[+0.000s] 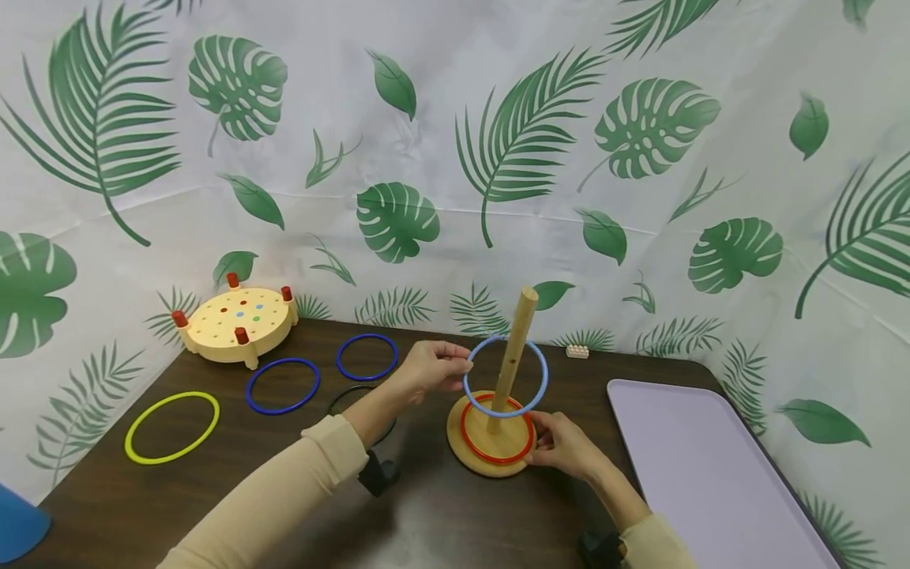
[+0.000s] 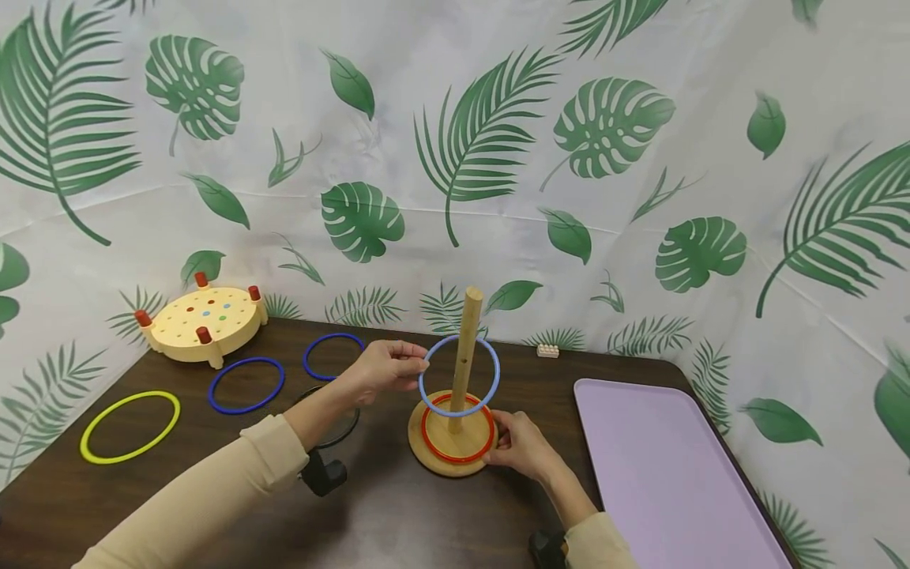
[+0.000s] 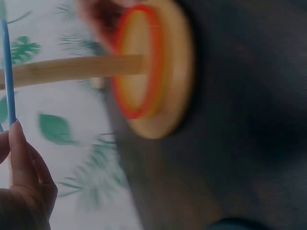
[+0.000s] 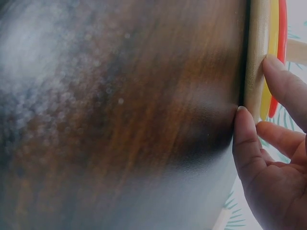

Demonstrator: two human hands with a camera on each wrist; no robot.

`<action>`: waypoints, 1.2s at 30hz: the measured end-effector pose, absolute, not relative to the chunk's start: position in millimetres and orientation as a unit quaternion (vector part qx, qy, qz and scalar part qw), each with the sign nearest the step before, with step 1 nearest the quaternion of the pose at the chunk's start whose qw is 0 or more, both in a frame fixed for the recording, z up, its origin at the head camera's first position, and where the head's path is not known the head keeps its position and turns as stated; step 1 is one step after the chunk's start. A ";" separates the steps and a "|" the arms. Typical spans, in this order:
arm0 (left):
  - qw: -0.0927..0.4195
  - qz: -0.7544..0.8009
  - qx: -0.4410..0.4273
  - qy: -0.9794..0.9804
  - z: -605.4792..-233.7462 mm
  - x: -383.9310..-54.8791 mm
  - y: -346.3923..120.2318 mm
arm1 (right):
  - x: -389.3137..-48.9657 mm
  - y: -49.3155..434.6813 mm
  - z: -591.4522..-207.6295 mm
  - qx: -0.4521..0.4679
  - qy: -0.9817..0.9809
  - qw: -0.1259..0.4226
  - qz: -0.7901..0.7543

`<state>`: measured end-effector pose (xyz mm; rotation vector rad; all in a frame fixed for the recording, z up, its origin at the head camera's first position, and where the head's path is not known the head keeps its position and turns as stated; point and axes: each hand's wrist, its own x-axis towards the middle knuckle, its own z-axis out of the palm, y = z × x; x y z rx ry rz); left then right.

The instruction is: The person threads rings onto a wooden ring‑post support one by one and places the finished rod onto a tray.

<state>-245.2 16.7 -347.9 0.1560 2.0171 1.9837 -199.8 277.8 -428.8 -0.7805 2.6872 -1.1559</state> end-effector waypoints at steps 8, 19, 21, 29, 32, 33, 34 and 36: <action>0.164 0.662 0.009 0.731 -393.0 -241.0 20.4 | -199.1 278.0 -432.5 -0.271 0.878 0.034 -0.393; 0.169 0.651 -0.014 0.740 -410.1 -236.0 27.2 | -200.3 277.0 -433.0 -0.278 0.872 0.042 -0.400; 0.169 0.648 -0.017 0.743 -412.1 -236.5 28.0 | -200.4 277.2 -432.8 -0.277 0.873 0.045 -0.399; 0.170 0.651 -0.022 0.739 -415.0 -235.8 31.7 | -199.8 277.9 -432.0 -0.273 0.877 0.046 -0.393; 0.168 0.655 -0.023 0.737 -416.3 -235.8 32.9 | -199.4 277.8 -431.5 -0.274 0.878 0.044 -0.390; 0.168 0.656 -0.023 0.736 -416.7 -235.9 33.2 | -199.4 277.8 -431.5 -0.274 0.878 0.044 -0.390; 0.166 0.656 -0.022 0.736 -417.3 -236.0 33.5 | -199.3 277.8 -431.4 -0.275 0.878 0.044 -0.391; 0.164 0.658 -0.021 0.735 -417.8 -236.4 34.0 | -199.3 277.8 -431.5 -0.275 0.877 0.044 -0.391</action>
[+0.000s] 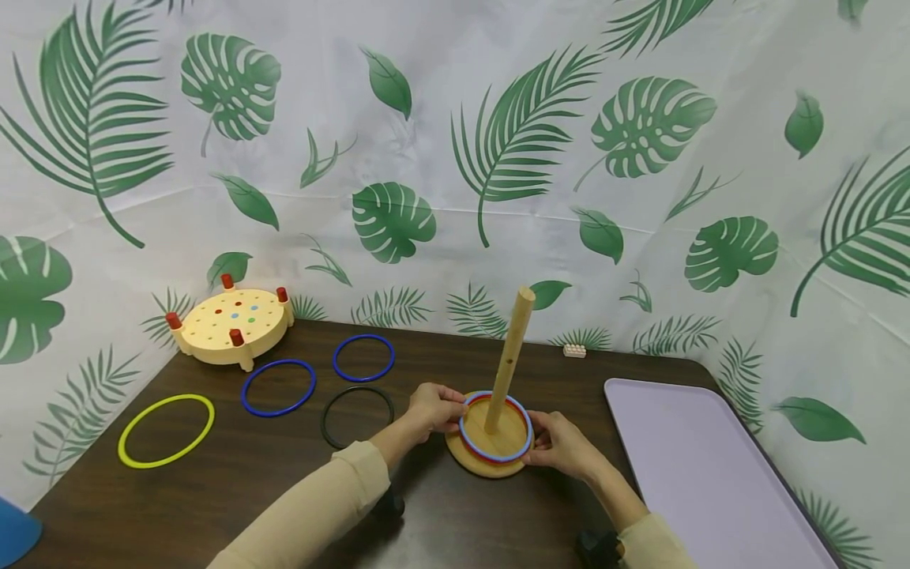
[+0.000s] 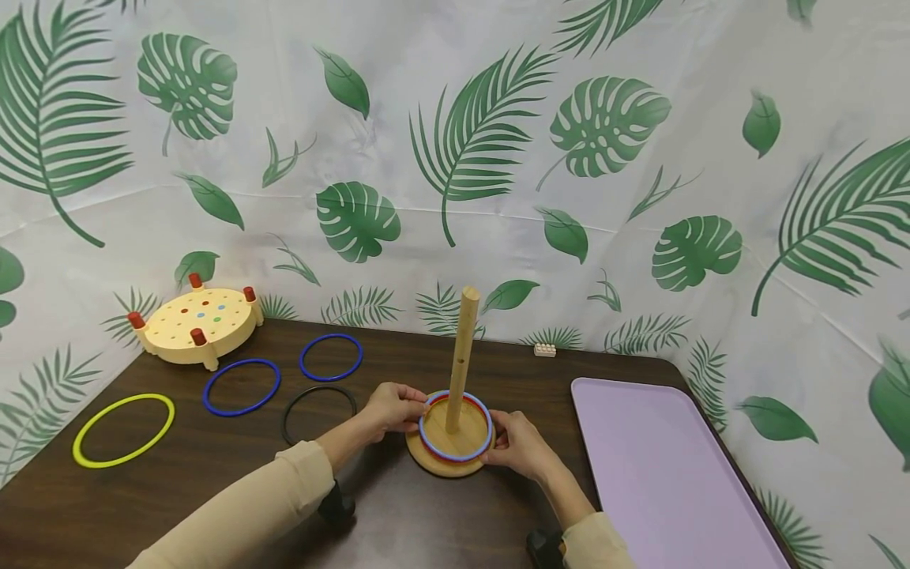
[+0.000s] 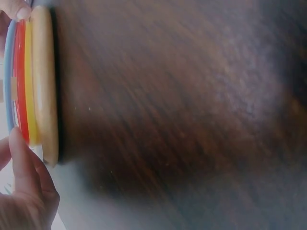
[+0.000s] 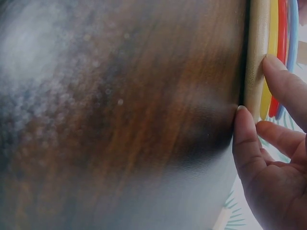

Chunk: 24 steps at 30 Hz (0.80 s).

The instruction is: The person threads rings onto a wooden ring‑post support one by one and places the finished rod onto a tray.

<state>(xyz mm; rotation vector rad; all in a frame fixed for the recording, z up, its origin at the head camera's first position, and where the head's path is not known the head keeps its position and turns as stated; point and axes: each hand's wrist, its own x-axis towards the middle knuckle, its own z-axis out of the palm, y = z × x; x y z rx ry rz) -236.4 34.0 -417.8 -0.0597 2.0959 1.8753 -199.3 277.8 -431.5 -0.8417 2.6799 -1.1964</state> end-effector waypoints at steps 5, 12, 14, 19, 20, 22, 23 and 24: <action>0.153 0.657 -0.022 0.738 -418.5 -237.8 34.0 | -199.1 277.8 -431.1 -0.267 0.883 0.041 -0.383; 0.144 0.649 -0.012 0.747 -418.2 -236.9 32.1 | -199.8 278.2 -431.1 -0.265 0.886 0.041 -0.377; 0.143 0.648 -0.008 0.748 -417.7 -236.5 31.6 | -199.8 278.0 -430.8 -0.266 0.886 0.041 -0.377; 0.141 0.644 0.003 0.752 -418.3 -236.5 31.0 | -199.6 277.6 -430.3 -0.271 0.884 0.041 -0.380; 0.141 0.643 0.005 0.753 -418.5 -236.6 31.0 | -199.5 277.5 -430.4 -0.272 0.883 0.040 -0.380; 0.140 0.639 0.008 0.756 -419.0 -236.6 30.8 | -199.5 277.3 -430.8 -0.276 0.881 0.040 -0.383; 0.138 0.638 0.010 0.758 -419.0 -236.6 30.6 | -199.4 277.2 -431.0 -0.278 0.880 0.039 -0.383; 0.138 0.637 0.010 0.759 -419.3 -236.5 30.4 | -199.2 277.0 -431.2 -0.278 0.880 0.039 -0.383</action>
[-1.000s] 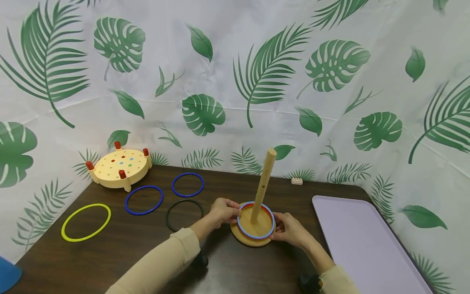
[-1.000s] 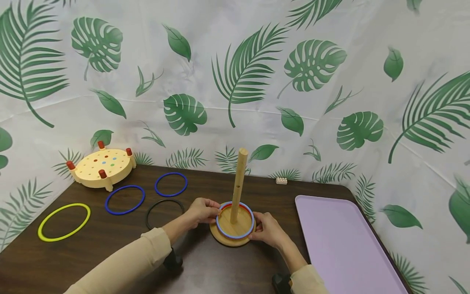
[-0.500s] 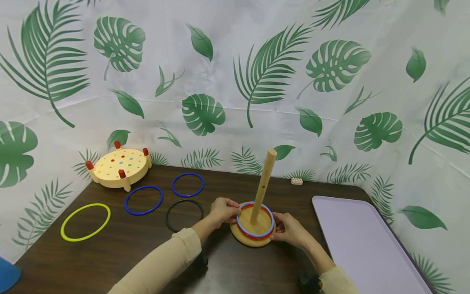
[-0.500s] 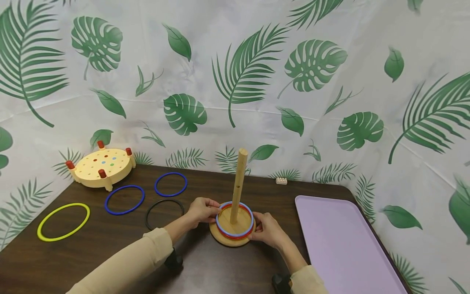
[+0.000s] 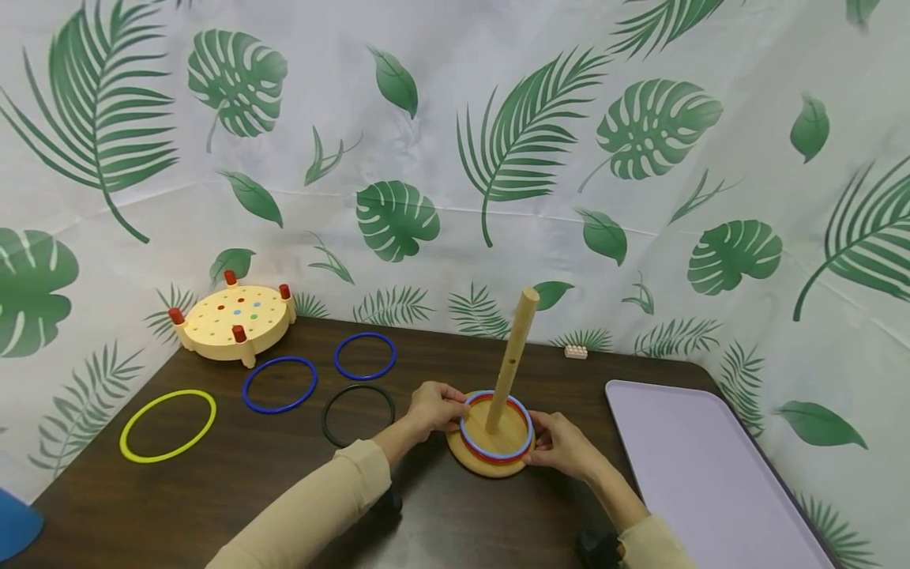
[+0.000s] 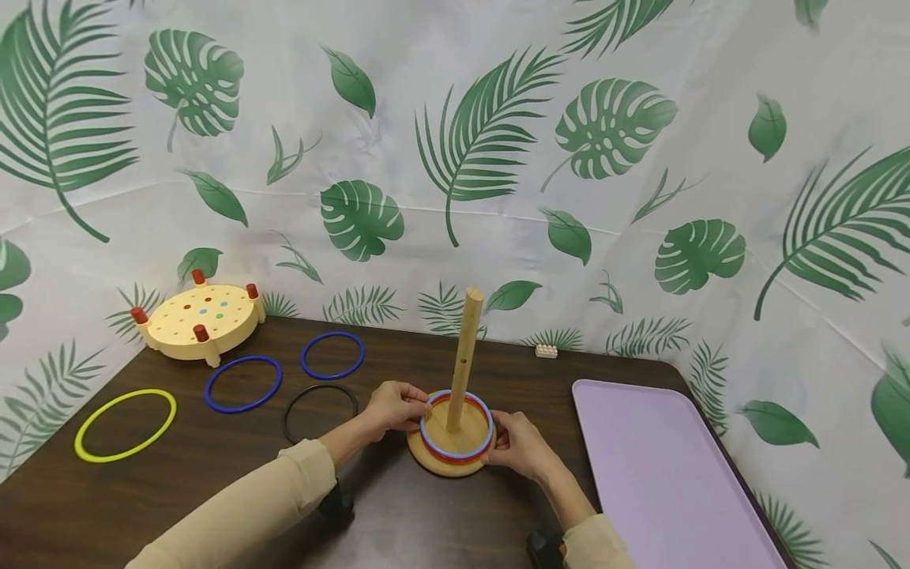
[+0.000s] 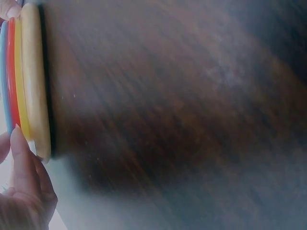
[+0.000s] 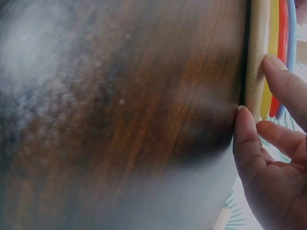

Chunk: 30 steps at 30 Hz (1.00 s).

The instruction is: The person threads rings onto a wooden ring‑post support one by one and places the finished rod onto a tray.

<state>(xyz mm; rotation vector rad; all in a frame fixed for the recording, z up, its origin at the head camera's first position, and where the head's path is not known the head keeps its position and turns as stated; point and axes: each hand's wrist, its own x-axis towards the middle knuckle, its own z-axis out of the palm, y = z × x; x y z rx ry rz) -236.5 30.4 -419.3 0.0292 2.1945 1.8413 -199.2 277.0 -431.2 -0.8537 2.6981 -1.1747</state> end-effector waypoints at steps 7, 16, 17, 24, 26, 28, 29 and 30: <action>0.137 0.633 0.017 0.762 -419.7 -235.5 28.7 | -199.0 276.4 -431.7 -0.280 0.879 0.039 -0.384; 0.150 0.638 0.036 0.754 -410.3 -234.2 14.6 | -197.8 277.0 -429.2 -0.273 0.878 0.048 -0.390; 0.150 0.637 0.040 0.755 -408.9 -234.3 10.5 | -197.9 277.3 -429.1 -0.272 0.879 0.048 -0.389; 0.153 0.633 0.078 0.755 -399.6 -230.8 -36.4 | -198.2 278.8 -428.5 -0.275 0.879 0.042 -0.387; 0.148 0.629 0.082 0.759 -398.7 -229.1 -53.2 | -198.2 278.1 -428.7 -0.276 0.878 0.041 -0.388; 0.142 0.623 0.086 0.764 -397.9 -227.0 -70.8 | -198.2 277.0 -429.0 -0.276 0.878 0.042 -0.389; 0.138 0.620 0.087 0.767 -397.5 -225.9 -79.8 | -198.2 276.3 -429.2 -0.276 0.877 0.043 -0.391; 0.132 0.616 0.086 0.771 -397.3 -225.1 -88.9 | -198.3 275.7 -429.4 -0.277 0.876 0.046 -0.393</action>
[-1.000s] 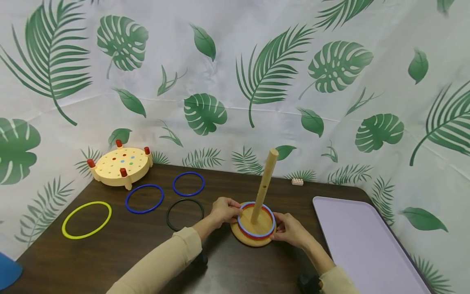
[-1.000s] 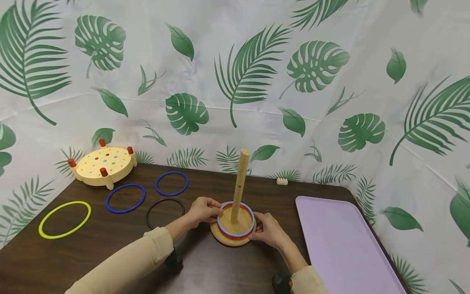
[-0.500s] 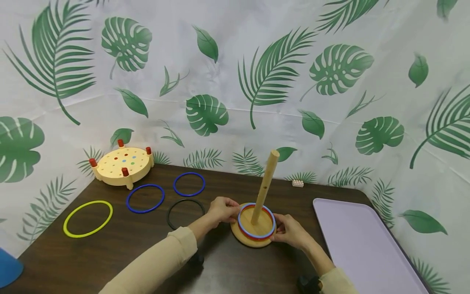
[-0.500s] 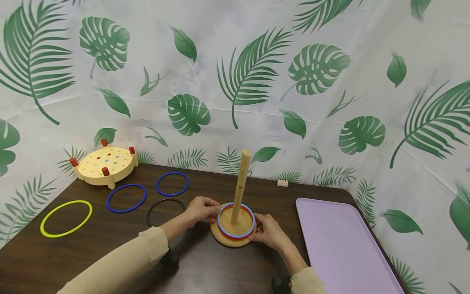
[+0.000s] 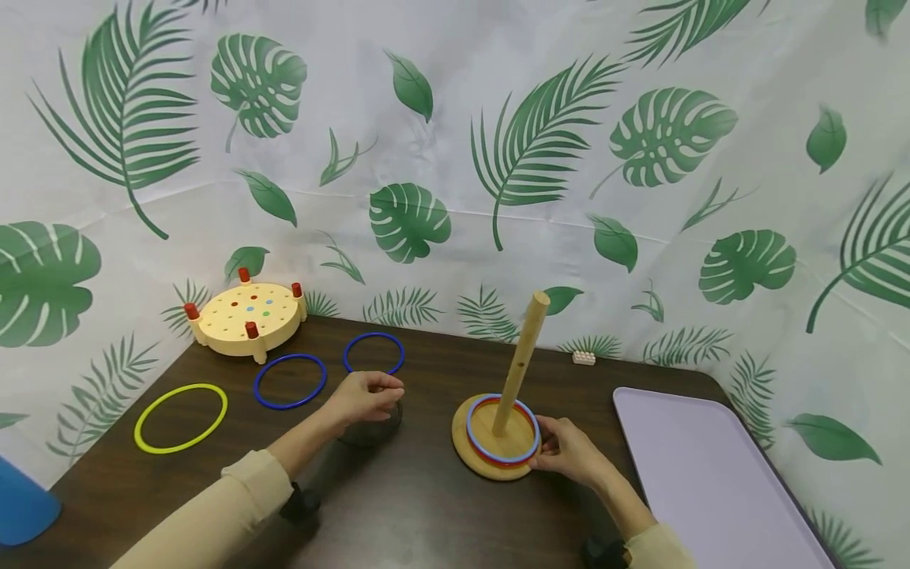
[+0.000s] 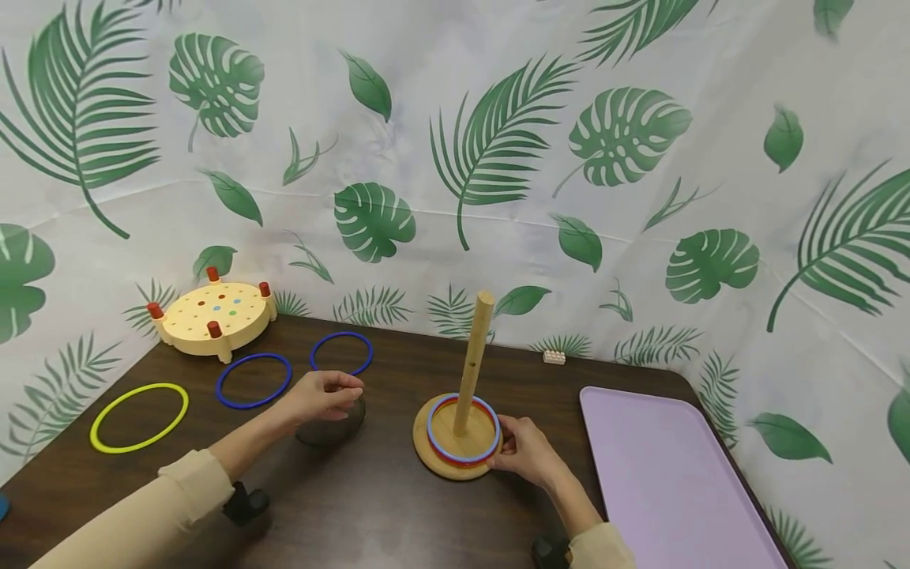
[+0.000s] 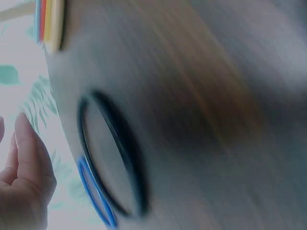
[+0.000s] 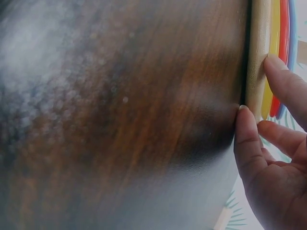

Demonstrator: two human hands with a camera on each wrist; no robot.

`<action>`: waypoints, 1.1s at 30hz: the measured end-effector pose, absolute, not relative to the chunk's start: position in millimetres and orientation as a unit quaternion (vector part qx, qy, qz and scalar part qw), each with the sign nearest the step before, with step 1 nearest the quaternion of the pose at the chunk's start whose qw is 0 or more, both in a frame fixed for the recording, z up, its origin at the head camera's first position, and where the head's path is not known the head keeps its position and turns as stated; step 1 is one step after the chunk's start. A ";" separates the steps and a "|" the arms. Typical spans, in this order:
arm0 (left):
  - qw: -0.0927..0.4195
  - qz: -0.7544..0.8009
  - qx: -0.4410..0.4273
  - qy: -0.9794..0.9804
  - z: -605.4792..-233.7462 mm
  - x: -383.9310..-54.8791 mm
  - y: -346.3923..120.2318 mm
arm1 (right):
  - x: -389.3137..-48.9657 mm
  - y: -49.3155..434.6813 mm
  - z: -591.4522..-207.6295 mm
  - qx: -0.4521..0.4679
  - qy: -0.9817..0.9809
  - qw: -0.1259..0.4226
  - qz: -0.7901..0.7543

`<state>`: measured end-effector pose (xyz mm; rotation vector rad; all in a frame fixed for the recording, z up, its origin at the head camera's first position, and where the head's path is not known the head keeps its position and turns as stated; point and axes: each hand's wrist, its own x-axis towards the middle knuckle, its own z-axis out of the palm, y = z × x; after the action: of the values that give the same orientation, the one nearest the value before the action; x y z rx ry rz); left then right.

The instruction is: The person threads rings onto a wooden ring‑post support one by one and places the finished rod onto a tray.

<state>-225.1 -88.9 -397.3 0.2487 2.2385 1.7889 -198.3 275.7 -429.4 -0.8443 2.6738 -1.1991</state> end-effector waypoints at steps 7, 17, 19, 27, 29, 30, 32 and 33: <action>0.095 0.595 0.044 0.797 -398.9 -223.8 -154.5 | -196.9 275.5 -429.6 -0.270 0.877 0.051 -0.395; 0.065 0.580 -0.034 0.811 -405.0 -223.5 -242.5 | -197.5 275.6 -430.2 -0.266 0.878 0.058 -0.394; 0.059 0.575 -0.051 0.814 -407.0 -222.8 -255.9 | -197.6 275.3 -430.3 -0.266 0.877 0.059 -0.395; 0.026 0.526 -0.097 0.844 -414.0 -218.3 -299.1 | -198.6 274.7 -429.4 -0.261 0.881 0.057 -0.392; 0.016 0.514 -0.099 0.852 -415.4 -217.0 -306.5 | -198.9 274.4 -428.8 -0.259 0.879 0.060 -0.396; 0.011 0.510 -0.099 0.855 -416.0 -216.3 -309.5 | -199.0 274.3 -428.5 -0.258 0.879 0.062 -0.397; -0.001 0.499 -0.104 0.861 -416.9 -215.0 -314.4 | -198.9 274.0 -428.6 -0.256 0.879 0.061 -0.397; -0.009 0.494 -0.106 0.863 -417.4 -214.4 -316.5 | -198.8 274.0 -428.9 -0.258 0.880 0.060 -0.395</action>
<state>-214.4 -316.5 -417.4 -0.3355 2.7250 1.5617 -198.8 274.0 -428.9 -0.7810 2.6629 -1.1956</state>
